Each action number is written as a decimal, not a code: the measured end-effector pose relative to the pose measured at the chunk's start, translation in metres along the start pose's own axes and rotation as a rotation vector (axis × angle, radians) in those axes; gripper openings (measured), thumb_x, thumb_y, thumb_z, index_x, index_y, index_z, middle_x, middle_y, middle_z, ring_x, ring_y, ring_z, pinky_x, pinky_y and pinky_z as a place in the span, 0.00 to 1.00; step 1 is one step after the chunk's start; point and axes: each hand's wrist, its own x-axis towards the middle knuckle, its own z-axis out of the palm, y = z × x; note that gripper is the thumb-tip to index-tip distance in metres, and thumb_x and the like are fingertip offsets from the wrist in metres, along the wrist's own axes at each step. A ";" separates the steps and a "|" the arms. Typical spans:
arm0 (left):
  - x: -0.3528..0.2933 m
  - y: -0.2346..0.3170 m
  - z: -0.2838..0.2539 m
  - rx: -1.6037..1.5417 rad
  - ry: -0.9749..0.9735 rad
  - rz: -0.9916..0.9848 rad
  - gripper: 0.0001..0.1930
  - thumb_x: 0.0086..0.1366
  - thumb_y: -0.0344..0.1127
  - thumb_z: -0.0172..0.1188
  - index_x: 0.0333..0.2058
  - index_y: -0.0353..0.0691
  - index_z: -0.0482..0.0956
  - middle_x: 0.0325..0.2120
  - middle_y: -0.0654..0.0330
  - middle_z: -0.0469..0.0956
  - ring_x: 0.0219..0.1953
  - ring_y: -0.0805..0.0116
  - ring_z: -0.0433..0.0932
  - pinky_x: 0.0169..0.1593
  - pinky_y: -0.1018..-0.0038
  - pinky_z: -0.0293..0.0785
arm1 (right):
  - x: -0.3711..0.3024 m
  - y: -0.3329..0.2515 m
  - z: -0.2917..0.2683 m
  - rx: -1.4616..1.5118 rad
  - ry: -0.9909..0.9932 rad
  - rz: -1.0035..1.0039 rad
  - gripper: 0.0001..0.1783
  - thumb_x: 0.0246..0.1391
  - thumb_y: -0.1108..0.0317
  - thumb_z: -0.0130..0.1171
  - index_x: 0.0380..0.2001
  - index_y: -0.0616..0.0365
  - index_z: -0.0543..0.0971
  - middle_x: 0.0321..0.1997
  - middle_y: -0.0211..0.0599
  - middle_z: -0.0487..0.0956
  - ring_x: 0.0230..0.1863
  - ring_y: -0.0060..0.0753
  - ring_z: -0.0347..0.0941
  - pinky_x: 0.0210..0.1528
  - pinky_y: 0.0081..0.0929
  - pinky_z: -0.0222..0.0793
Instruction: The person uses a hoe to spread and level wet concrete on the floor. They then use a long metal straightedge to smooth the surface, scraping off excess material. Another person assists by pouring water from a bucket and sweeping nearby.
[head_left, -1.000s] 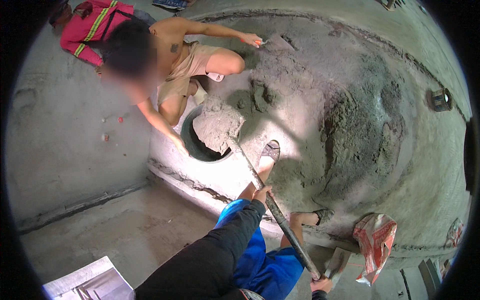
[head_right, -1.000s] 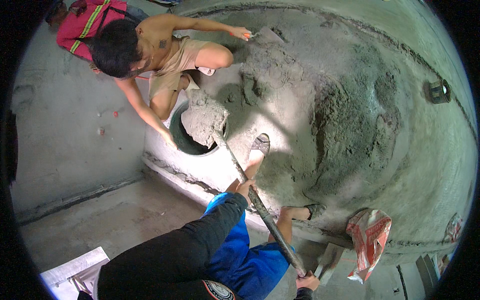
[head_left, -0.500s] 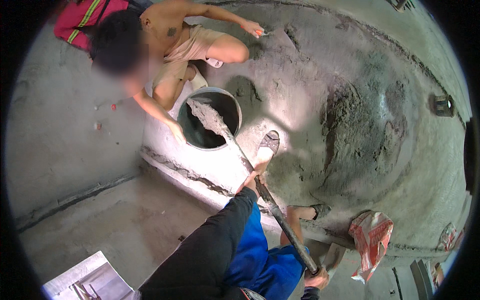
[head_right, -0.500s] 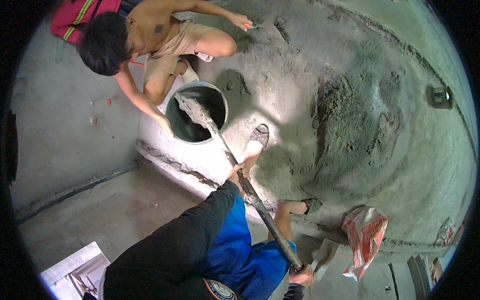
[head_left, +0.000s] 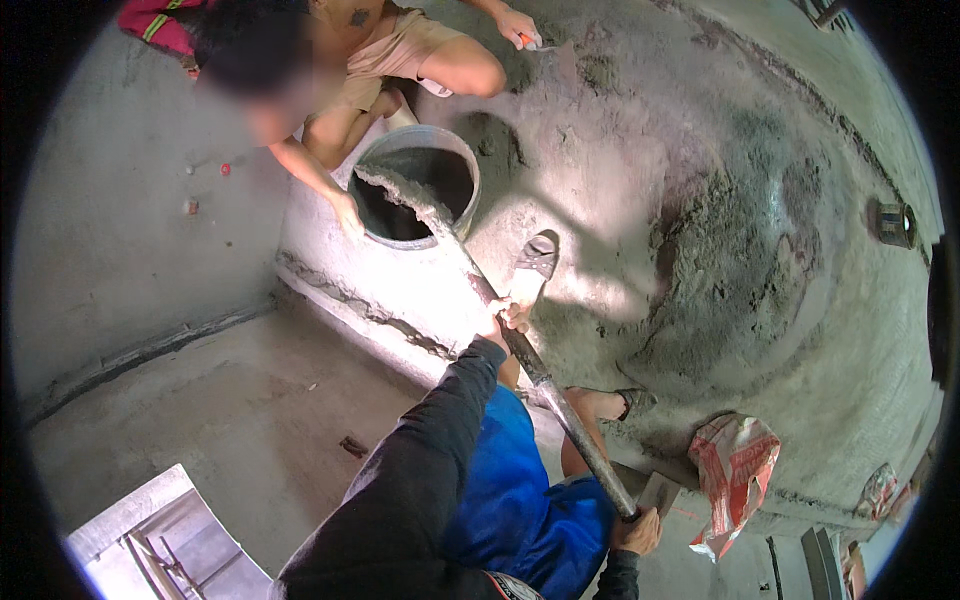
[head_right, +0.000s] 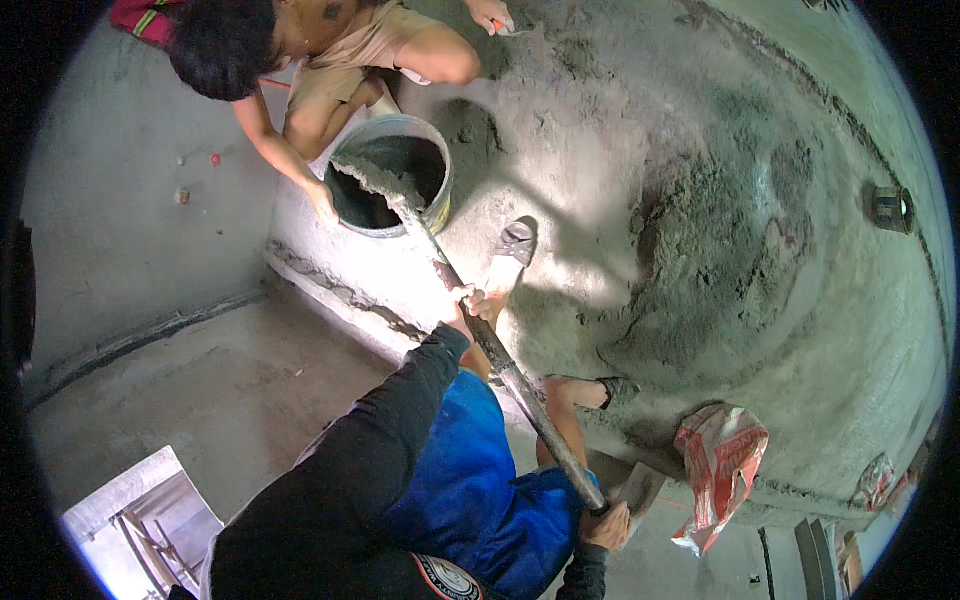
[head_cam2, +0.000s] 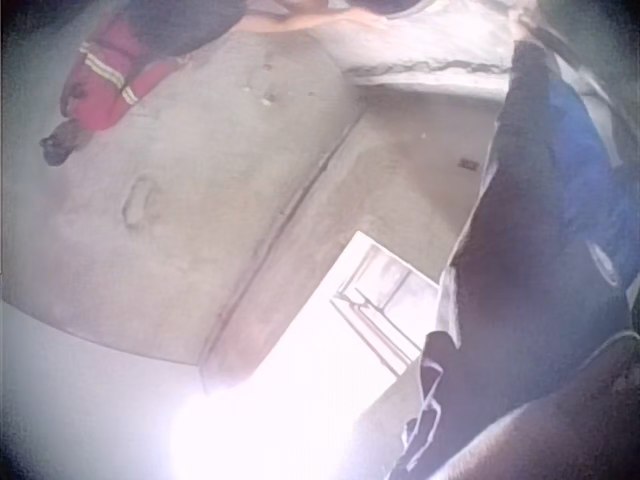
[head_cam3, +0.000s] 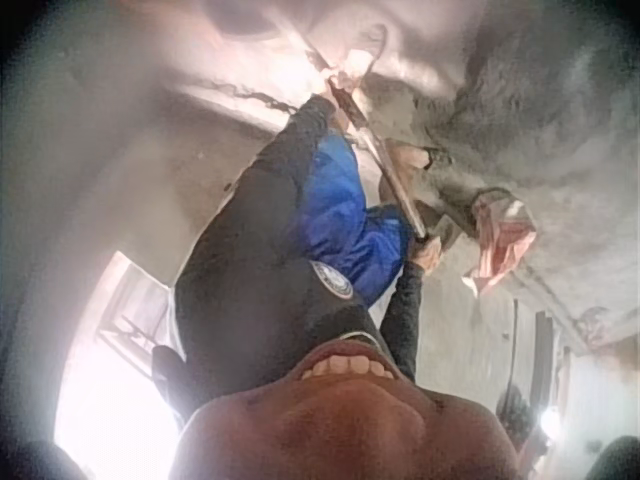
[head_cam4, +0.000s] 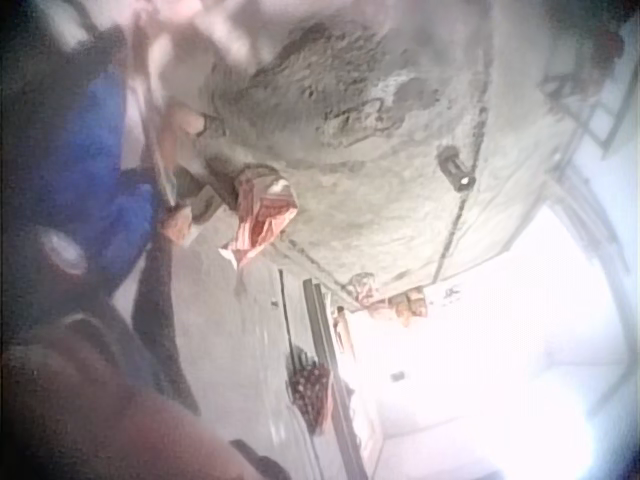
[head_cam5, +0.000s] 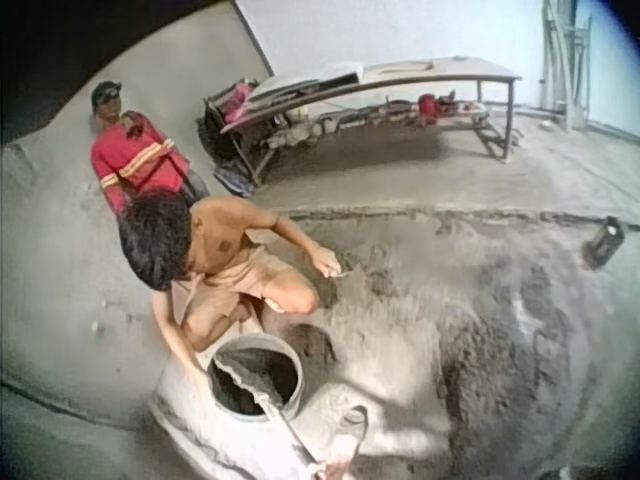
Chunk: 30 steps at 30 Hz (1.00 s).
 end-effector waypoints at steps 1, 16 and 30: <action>-0.003 0.000 0.005 0.013 0.000 0.017 0.11 0.53 0.39 0.51 0.15 0.49 0.62 0.11 0.73 0.60 0.15 0.78 0.58 0.24 0.78 0.58 | -0.002 -0.002 -0.002 -0.025 -0.038 0.058 0.17 0.31 0.64 0.63 0.26 0.56 0.70 0.25 0.40 0.74 0.32 0.46 0.70 0.38 0.38 0.63; -0.012 0.018 0.008 -0.032 -0.107 0.044 0.06 0.52 0.39 0.51 0.22 0.50 0.64 0.10 0.70 0.59 0.11 0.73 0.58 0.20 0.72 0.57 | -0.019 -0.016 0.005 0.008 -0.007 0.140 0.14 0.34 0.63 0.64 0.23 0.54 0.70 0.21 0.41 0.74 0.26 0.47 0.72 0.31 0.40 0.65; -0.059 -0.026 0.071 -0.034 -0.150 -0.013 0.09 0.55 0.36 0.49 0.19 0.44 0.63 0.12 0.65 0.58 0.15 0.71 0.58 0.26 0.73 0.59 | -0.043 0.035 -0.020 0.033 -0.030 0.183 0.18 0.31 0.62 0.65 0.26 0.55 0.70 0.23 0.45 0.75 0.27 0.53 0.73 0.28 0.42 0.66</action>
